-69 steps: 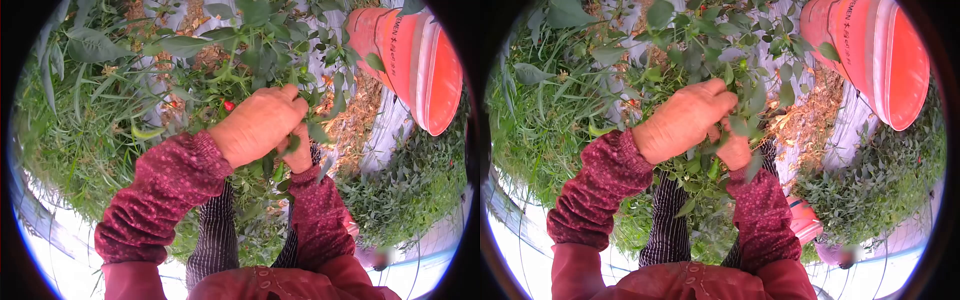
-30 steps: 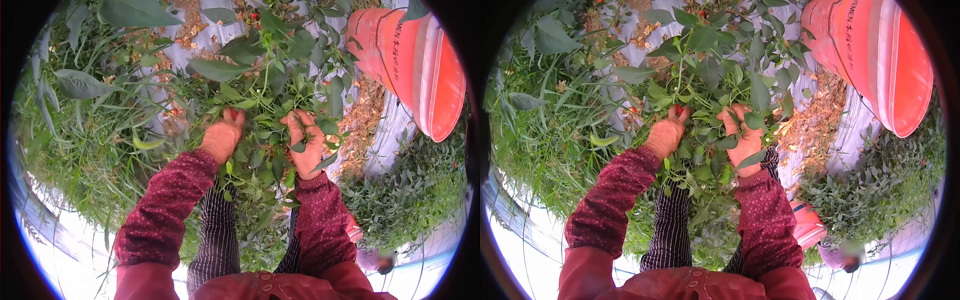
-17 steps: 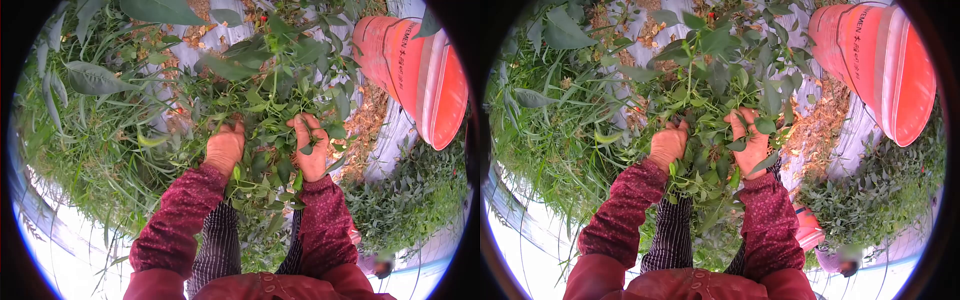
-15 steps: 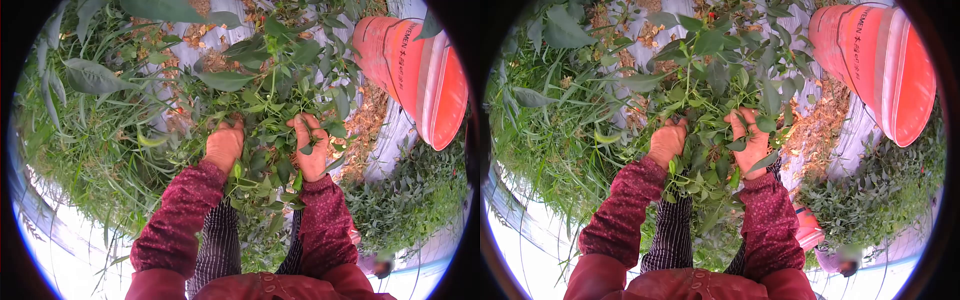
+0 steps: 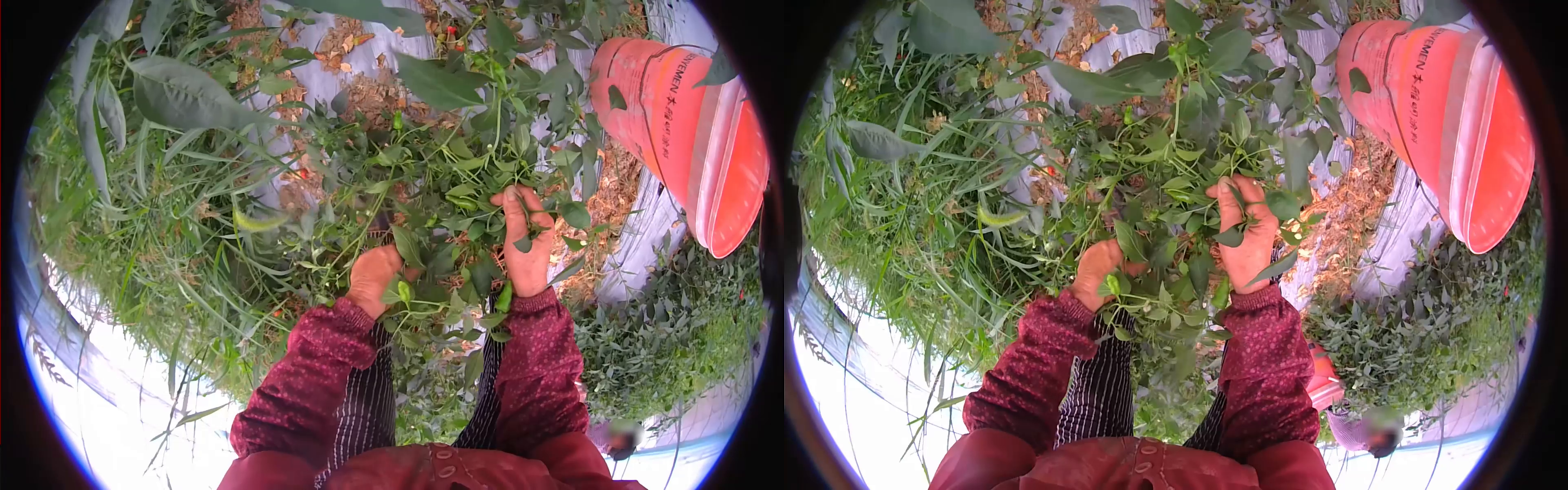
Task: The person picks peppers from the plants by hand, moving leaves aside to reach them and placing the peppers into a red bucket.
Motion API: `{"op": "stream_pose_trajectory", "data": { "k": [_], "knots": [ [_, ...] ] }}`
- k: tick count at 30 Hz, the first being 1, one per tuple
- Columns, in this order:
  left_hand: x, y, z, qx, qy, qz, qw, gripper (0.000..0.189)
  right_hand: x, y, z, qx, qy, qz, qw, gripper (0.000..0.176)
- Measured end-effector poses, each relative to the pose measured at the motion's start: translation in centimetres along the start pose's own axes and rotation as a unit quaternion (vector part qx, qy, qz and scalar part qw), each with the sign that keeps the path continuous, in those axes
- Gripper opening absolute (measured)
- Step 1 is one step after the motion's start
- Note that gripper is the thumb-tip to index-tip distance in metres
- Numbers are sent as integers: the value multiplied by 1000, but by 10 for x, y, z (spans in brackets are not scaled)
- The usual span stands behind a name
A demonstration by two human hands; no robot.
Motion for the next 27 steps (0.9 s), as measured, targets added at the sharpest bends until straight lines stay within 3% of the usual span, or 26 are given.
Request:
{"op": "stream_pose_trajectory", "data": {
  "k": [2, 3, 4, 6, 8, 10, 12, 14, 16, 18, 20, 22, 25, 27],
  "knots": [
    [-14, -5, 5, -127, 4, -45, 991, 34, 2, -3, 3, -16, -3, 5, 1000, 14],
    [-17, 3, -4, -26, 4, -37, 999, 28, 2, -5, 4, -31, -10, 9, 999, 13],
    [-25, 6, 1, -27, 4, -35, 999, 28, 2, -6, 4, -31, -8, 8, 999, 13],
    [-45, 3, 36, -162, -120, -69, 977, 23, 3, -7, 7, -40, -7, 18, 999, 13],
    [-41, -10, 93, -188, -186, -4, 964, 22, 4, -8, 8, -45, -1, 36, 998, 13],
    [-21, -4, 141, -292, -277, 40, 915, 21, 3, -12, 8, -9, -39, 14, 999, 14],
    [20, 19, 160, -304, -327, 36, 894, 23, 4, -7, 8, -17, -39, 17, 999, 15],
    [76, 69, 149, -257, -287, 126, 914, 30, 4, -8, 10, -43, -32, 2, 999, 15],
    [104, 76, 122, -380, -228, 185, 877, 60, 3, -10, 11, -53, -21, 12, 998, 15],
    [101, 48, 105, -401, -181, 162, 883, 59, 4, -10, 11, -22, -39, -15, 999, 16],
    [111, 35, 66, -323, -186, -6, 928, 58, 2, -9, 11, -51, -40, 0, 998, 16],
    [98, 7, 50, -189, -227, 36, 955, 55, 4, -11, 13, -70, -24, 3, 997, 17],
    [90, -1, 52, -167, -221, 76, 958, 53, 7, -9, 13, -82, -23, 2, 996, 19],
    [88, 6, 49, -112, -236, 59, 963, 51, 6, -7, 11, -69, -30, -16, 997, 19]
  ]
}}
Point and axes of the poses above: each hand's wrist, its own x-axis towards the middle knuckle, its own z-axis out of the back of the hand, y = z × x, the point moved 3 cm from there along x, towards the middle knuckle, and after that the axes turned 1 degree about x, right-handed, at the moved point
